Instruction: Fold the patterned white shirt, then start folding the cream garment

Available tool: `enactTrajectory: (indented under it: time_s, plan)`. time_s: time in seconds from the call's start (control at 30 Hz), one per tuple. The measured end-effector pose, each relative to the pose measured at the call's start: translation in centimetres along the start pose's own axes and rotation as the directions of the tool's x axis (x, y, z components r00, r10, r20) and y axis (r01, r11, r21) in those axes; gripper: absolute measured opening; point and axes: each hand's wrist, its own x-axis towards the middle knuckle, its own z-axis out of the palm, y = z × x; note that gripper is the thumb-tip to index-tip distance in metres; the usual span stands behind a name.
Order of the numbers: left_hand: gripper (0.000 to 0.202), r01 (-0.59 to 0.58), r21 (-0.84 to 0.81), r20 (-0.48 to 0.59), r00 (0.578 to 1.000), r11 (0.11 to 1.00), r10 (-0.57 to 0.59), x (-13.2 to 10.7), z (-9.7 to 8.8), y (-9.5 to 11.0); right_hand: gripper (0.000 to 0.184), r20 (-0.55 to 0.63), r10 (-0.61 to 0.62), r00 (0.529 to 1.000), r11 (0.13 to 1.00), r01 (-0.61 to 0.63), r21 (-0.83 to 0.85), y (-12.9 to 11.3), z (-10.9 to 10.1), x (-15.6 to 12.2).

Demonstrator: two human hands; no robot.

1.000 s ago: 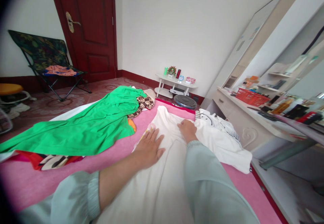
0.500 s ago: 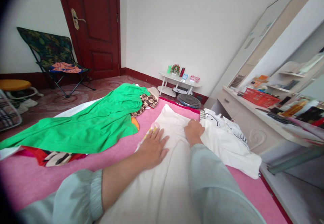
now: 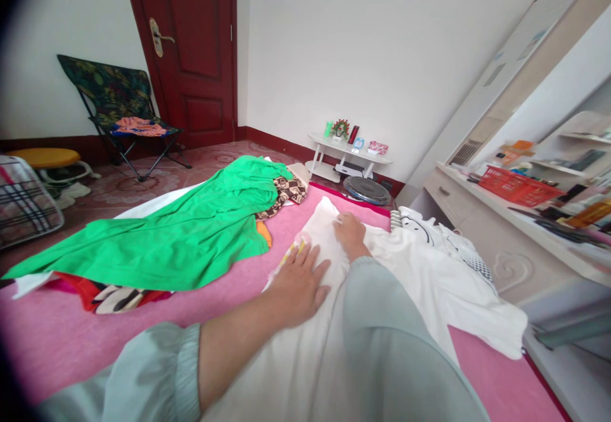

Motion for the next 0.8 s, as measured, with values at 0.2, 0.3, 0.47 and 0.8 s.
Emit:
enactTrajectory:
  time_s: [0.2,0.3,0.47,0.8]
  plan:
    - [0.058,0.009,-0.009,-0.001,1.000,1.000,-0.009,0.0,-0.1,0.1,0.033,-0.071,-0.137,0.988,0.929,0.103,-0.355,-1.4,0.3,-1.5]
    - [0.058,0.013,-0.024,0.008,1.000,1.000,-0.013,0.0,-0.1,0.2,0.039,-0.070,-0.266,0.961,0.895,0.220,-0.388,-2.6,0.4,-1.6]
    - [0.059,0.021,-0.025,0.020,1.000,0.999,-0.020,0.1,-0.3,0.1,0.057,0.271,-0.200,0.942,0.925,0.272,-0.263,-2.9,1.8,0.2]
    - [0.061,0.014,-0.024,0.039,0.999,1.000,-0.013,0.2,0.3,-0.1,0.064,0.302,-0.208,0.930,0.911,0.297,-0.287,-0.6,-1.3,-1.4]
